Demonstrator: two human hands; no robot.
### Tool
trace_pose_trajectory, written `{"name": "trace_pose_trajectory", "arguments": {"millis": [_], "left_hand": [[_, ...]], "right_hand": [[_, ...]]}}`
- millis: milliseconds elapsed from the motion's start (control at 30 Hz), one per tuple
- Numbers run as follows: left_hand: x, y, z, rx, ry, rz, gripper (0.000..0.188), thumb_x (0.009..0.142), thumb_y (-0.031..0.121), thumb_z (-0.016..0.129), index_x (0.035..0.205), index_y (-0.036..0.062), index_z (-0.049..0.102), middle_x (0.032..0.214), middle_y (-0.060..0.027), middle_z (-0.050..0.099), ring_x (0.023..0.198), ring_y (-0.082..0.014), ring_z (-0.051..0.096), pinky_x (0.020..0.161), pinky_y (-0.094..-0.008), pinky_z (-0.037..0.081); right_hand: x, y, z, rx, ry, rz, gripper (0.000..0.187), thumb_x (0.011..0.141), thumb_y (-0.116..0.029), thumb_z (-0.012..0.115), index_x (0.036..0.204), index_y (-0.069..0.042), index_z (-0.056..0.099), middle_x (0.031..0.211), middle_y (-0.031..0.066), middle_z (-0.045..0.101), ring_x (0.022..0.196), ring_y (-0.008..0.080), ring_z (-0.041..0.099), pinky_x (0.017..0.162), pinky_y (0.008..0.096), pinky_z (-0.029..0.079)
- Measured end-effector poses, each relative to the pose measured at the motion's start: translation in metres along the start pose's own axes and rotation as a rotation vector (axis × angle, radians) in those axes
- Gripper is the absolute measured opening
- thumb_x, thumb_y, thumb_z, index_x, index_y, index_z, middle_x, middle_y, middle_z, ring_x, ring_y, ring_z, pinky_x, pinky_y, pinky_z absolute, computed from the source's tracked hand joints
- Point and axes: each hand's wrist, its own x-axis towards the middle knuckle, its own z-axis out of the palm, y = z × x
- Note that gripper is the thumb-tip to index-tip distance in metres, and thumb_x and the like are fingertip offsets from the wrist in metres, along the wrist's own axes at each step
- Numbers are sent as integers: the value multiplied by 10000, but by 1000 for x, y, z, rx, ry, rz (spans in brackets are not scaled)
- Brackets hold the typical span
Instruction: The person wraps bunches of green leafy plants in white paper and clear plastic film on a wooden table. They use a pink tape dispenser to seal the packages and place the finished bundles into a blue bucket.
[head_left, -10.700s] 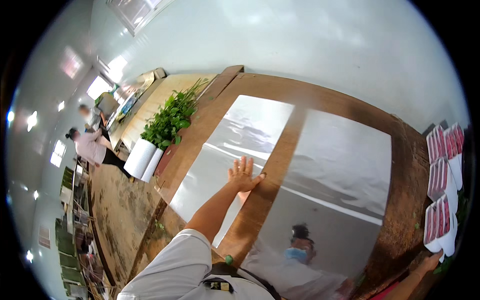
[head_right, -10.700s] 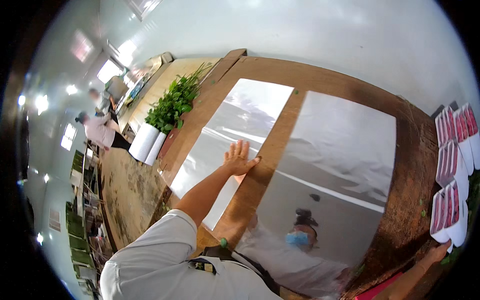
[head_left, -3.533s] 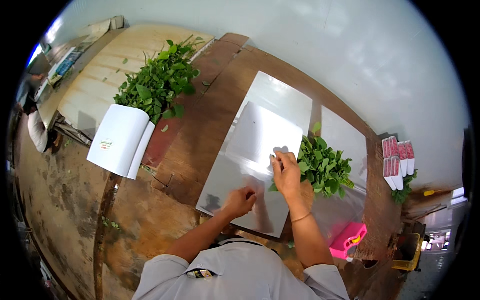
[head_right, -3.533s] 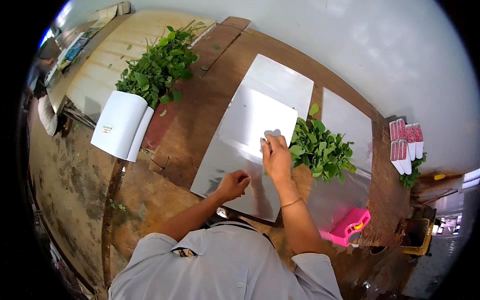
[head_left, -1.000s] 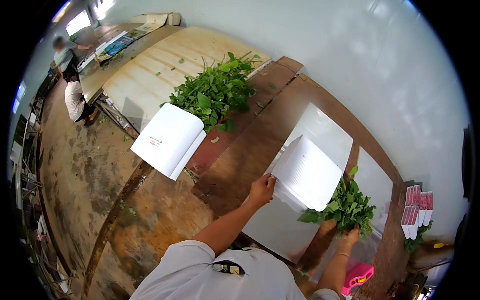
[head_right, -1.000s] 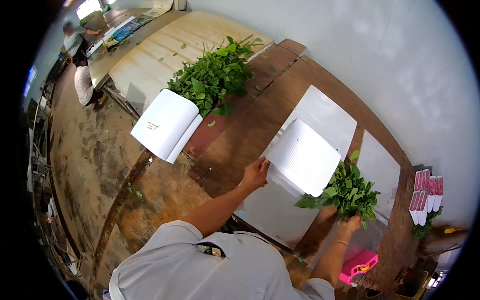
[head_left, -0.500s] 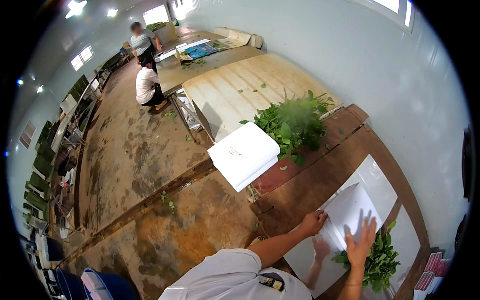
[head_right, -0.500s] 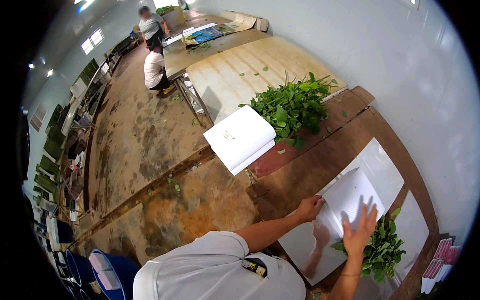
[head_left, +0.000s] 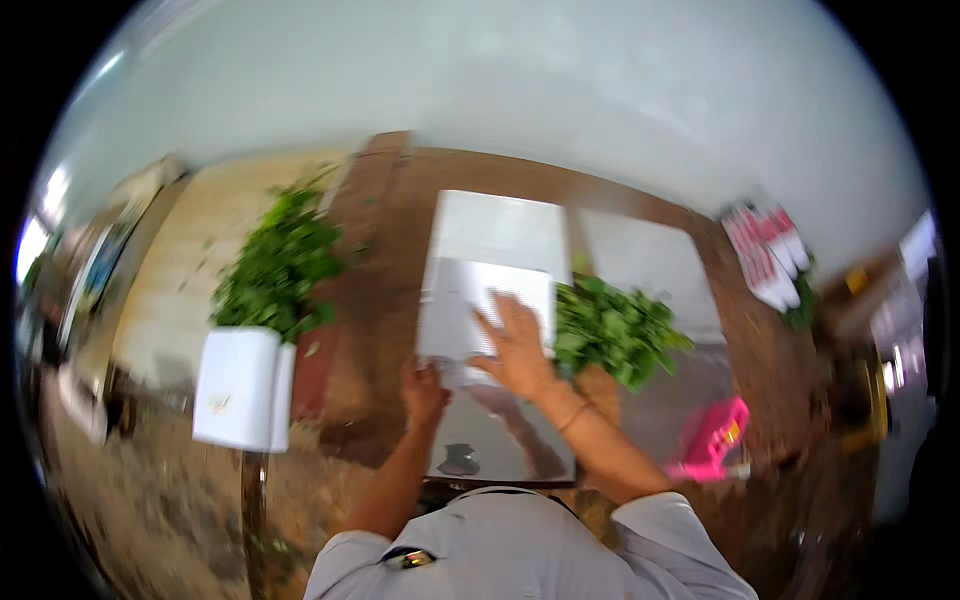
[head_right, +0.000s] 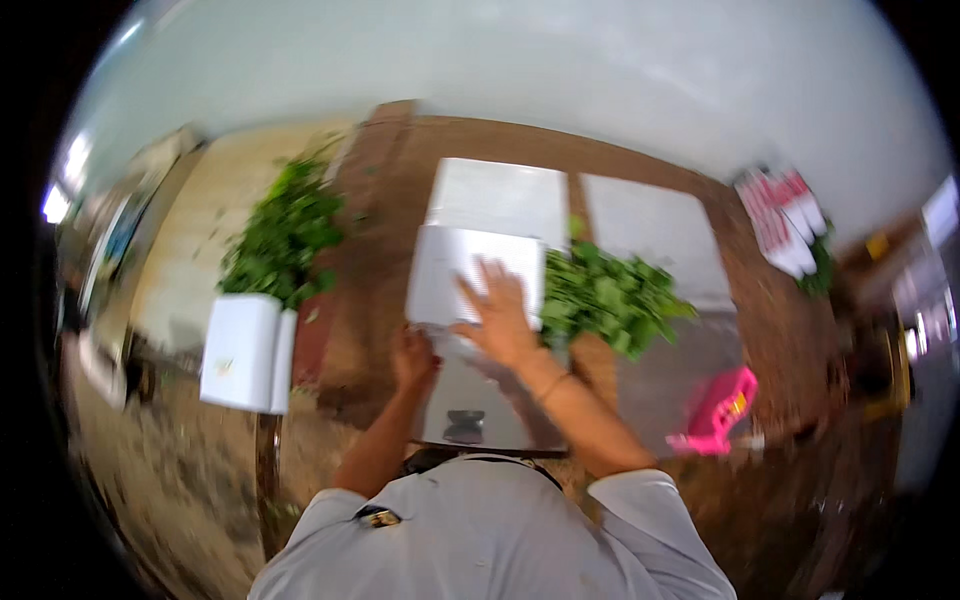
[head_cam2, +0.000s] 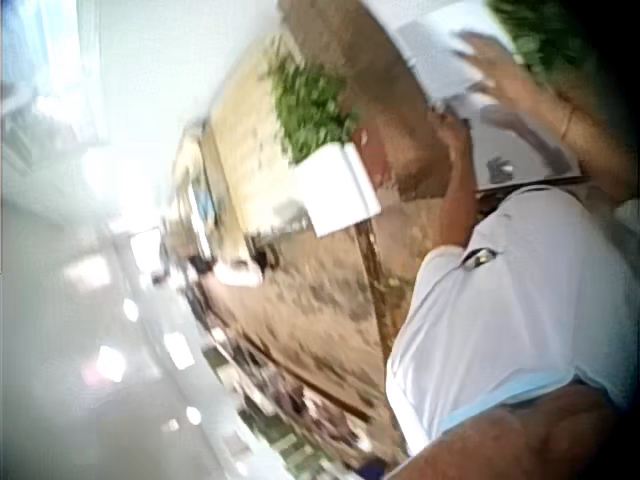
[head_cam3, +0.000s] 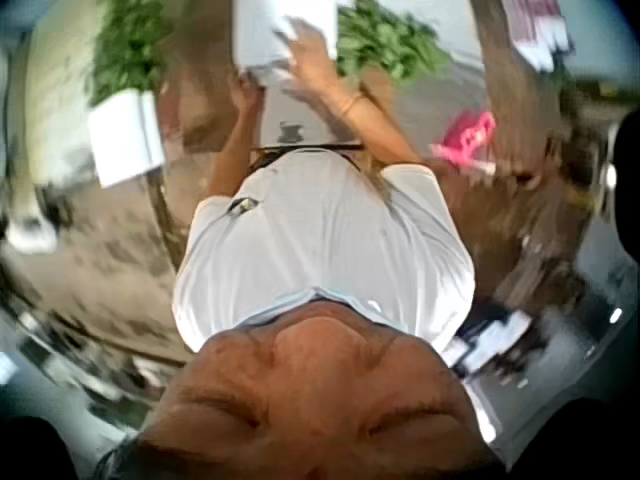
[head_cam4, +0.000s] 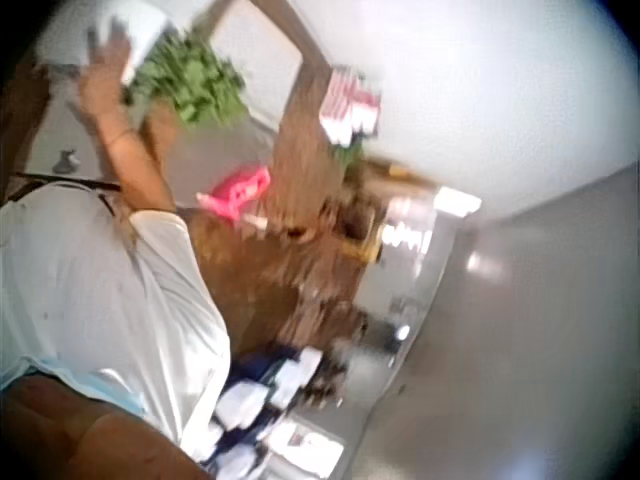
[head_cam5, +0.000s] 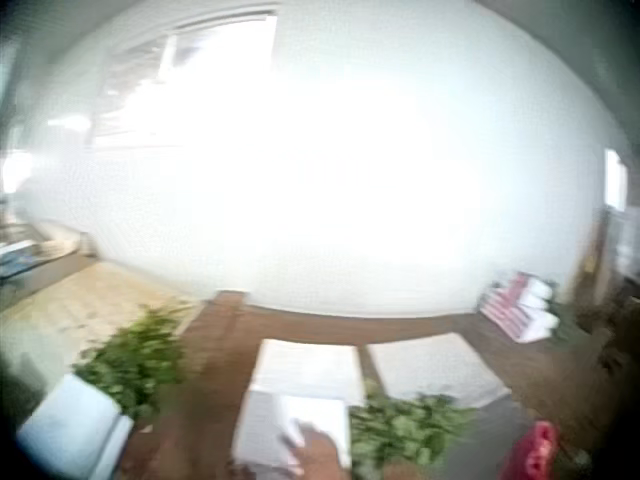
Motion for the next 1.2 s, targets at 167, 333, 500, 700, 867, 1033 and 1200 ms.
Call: {"name": "trace_pose_trajectory", "arguments": {"millis": [167, 333, 500, 700, 867, 1033, 1200], "left_hand": [[-70, -8, 2, 769, -198, 738, 240, 831, 120, 625, 1059, 55, 591, 850, -141, 559, 750, -280, 577, 649, -404, 497], [-128, -31, 0, 868, -733, 1006, 199, 710, 150, 715, 885, 87, 645, 876, -130, 583, 839, -346, 578, 735, -460, 463], [-134, -54, 1, 835, -757, 1112, 195, 657, 133, 739, 808, 69, 633, 793, -125, 570, 775, -334, 554, 666, -450, 441], [-129, -70, -4, 1202, -762, 1270, 317, 810, 250, 668, 1020, 54, 535, 893, -99, 609, 843, -268, 568, 817, -460, 444], [-113, -64, -6, 1369, -792, 1414, 169, 758, 123, 650, 866, 62, 535, 812, -105, 556, 796, -281, 543, 699, -444, 427], [-115, -43, 3, 1273, -886, 1346, 83, 743, 100, 644, 712, 81, 570, 719, -103, 531, 743, -302, 531, 630, -436, 424], [-134, -27, 35, 1206, -938, 1098, 146, 781, 236, 682, 785, 104, 620, 744, -89, 556, 788, -310, 553, 677, -436, 451]], "right_hand": [[-134, -3, -8, 328, 36, 215, 521, 801, -348, 701, 1229, -84, 562, 1202, 154, 511, 1103, 338, 486, 917, 453, 388], [-248, -1, 2, 146, 11, 356, 396, 751, -358, 728, 1045, -114, 625, 1077, 100, 543, 968, 305, 509, 833, 442, 389], [-261, 17, 53, 88, 214, 194, 169, 817, -270, 602, 791, -104, 579, 859, 95, 583, 853, 277, 572, 733, 419, 461], [-259, 24, 75, 308, 248, 196, 268, 677, -338, 695, 694, -98, 577, 882, 90, 554, 877, 287, 541, 753, 443, 416], [-249, 27, 62, 384, 175, 102, 331, 695, -414, 687, 692, -95, 597, 848, 104, 563, 882, 292, 543, 757, 452, 417], [-241, 32, 78, 403, 276, 62, 363, 740, -452, 644, 698, -93, 612, 813, 88, 578, 871, 280, 559, 713, 456, 436], [-250, 50, 41, 233, 14, 151, 283, 822, -387, 610, 769, -110, 617, 767, 66, 570, 800, 288, 568, 668, 425, 445]]}}
